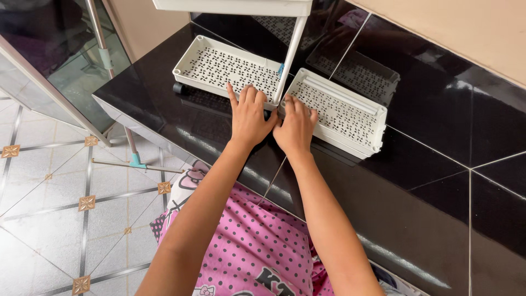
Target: The person disassembles a small white rolling storage cart on a black tiled ledge, pulling the perforated shelves apart, detaching the white support poles, and separating the shelf trays and caster wheels piece by piece, stacking the trays as they come apart.
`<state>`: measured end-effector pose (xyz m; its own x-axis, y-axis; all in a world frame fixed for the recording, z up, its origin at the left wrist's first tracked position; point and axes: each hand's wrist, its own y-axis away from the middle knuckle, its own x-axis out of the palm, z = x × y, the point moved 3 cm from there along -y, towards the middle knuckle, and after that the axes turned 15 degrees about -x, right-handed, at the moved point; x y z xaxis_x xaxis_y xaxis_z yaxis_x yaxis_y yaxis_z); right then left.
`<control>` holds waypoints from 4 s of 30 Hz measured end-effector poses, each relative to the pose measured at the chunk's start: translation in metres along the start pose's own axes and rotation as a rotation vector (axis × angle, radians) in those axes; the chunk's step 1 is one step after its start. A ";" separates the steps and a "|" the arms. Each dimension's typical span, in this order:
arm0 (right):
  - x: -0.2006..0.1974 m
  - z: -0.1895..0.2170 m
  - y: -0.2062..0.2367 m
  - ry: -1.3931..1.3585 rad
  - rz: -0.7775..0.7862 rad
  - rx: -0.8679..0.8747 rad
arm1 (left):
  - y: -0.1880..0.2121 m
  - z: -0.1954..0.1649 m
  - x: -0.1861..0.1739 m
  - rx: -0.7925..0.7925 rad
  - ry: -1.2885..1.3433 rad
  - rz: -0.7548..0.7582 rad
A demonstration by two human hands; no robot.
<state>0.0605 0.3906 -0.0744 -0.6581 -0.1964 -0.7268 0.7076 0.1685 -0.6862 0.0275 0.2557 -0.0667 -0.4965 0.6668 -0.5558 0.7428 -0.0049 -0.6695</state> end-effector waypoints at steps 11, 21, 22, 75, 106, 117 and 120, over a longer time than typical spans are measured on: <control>-0.010 0.014 -0.004 -0.541 -0.352 -0.057 | 0.003 0.002 -0.006 0.041 0.092 -0.024; -0.008 0.023 -0.016 -0.678 -0.433 0.180 | 0.002 0.005 -0.001 0.004 0.099 -0.017; -0.009 0.023 -0.015 -0.690 -0.439 0.189 | 0.002 0.006 -0.001 0.012 0.103 -0.023; -0.024 0.004 -0.010 -0.623 -0.411 0.037 | 0.006 -0.002 -0.027 0.067 0.247 -0.100; -0.023 -0.032 0.030 -0.179 -0.265 0.009 | 0.006 -0.034 -0.006 0.270 -0.100 0.035; 0.004 -0.001 -0.019 -0.250 -0.171 -0.047 | -0.020 0.011 -0.022 0.191 -0.192 -0.083; -0.001 0.003 -0.024 -0.385 -0.199 -0.023 | -0.019 0.019 -0.018 0.173 -0.182 -0.061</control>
<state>0.0453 0.3837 -0.0575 -0.6343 -0.5721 -0.5200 0.5680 0.1115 -0.8154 0.0138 0.2300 -0.0530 -0.6224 0.5244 -0.5810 0.6290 -0.1066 -0.7701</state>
